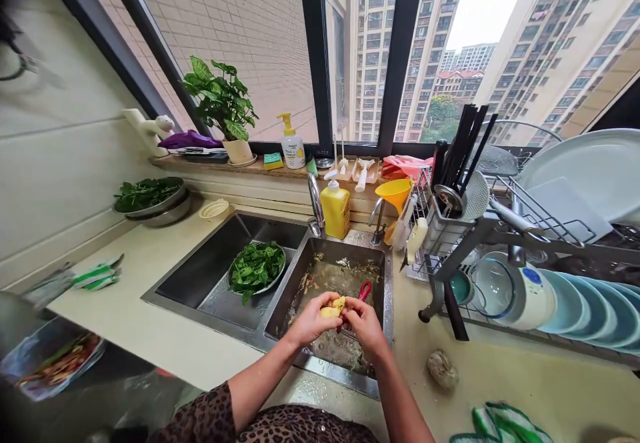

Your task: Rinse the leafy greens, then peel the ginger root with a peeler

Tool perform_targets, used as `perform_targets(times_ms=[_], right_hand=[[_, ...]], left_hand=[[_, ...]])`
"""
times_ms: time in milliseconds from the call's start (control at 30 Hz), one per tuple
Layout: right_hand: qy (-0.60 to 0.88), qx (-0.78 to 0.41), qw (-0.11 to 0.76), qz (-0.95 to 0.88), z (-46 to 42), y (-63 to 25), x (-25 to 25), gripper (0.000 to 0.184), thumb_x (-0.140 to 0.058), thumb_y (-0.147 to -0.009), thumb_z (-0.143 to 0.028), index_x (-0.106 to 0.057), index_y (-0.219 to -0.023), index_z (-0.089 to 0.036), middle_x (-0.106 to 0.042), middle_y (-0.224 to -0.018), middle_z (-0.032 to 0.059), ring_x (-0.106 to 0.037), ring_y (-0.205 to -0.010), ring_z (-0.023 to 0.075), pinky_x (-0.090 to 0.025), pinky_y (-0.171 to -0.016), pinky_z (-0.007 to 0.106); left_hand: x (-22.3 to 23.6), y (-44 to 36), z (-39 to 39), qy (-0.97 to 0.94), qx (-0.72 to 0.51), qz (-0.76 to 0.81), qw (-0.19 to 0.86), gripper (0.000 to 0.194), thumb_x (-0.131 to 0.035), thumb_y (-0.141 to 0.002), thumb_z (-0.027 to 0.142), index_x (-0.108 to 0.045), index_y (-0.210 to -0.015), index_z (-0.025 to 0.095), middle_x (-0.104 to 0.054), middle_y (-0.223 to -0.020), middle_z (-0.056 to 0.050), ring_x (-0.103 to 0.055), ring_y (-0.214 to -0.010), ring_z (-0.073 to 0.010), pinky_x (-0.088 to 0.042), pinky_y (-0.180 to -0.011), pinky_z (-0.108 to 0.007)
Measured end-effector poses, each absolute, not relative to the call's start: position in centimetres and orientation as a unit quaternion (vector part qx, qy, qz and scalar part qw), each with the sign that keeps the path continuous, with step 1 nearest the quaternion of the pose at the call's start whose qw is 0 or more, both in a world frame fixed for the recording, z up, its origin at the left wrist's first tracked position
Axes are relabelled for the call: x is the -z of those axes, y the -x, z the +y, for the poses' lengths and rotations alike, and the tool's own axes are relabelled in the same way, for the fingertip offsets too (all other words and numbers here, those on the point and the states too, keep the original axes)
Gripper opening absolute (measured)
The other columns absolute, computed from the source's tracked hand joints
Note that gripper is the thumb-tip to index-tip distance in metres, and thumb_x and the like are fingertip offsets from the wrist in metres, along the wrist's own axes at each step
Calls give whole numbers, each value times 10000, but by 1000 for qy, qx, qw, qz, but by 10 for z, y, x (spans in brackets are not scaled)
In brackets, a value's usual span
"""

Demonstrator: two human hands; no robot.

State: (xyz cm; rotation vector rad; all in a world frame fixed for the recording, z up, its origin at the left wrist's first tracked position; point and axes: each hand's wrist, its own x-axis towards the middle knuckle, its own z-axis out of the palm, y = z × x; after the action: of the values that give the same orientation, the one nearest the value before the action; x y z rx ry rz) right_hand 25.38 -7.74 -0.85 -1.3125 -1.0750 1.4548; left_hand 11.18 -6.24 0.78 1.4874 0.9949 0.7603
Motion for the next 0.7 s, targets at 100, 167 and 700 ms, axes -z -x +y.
perform_targets(times_ms=[100,167,700], right_hand=[[509,-620,457,-384,-80,-252,-2,344,-630,-635,-360,-647,-918,-166,-650,-793,25,-553,-636,133,-442,-566,239],[516,-604,472,-384,-78,-248,-8,327,-655,-621,-375,-651,-872,-165,-643,-748,16,-541,-611,128,-432,-550,234],[608,-414,432,-521,-64,-225,7,219,-486,-657,-278,-631,-762,-151,-621,-648,18,-535,-591,150,-426,-560,243]], left_hand=[[-10,-111,-59,-581,-352,403,613,401,-619,-582,99,-536,-973,128,-572,-857,-22,-521,-754,-130,-417,-667,-217],[-14,-110,-58,-588,-364,410,594,390,-631,-572,97,-556,-953,127,-570,-845,-17,-508,-741,-120,-405,-656,-206],[-12,-99,-67,-663,-392,475,425,351,-588,-604,118,-570,-952,162,-565,-897,-30,-501,-824,-158,-389,-759,-266]])
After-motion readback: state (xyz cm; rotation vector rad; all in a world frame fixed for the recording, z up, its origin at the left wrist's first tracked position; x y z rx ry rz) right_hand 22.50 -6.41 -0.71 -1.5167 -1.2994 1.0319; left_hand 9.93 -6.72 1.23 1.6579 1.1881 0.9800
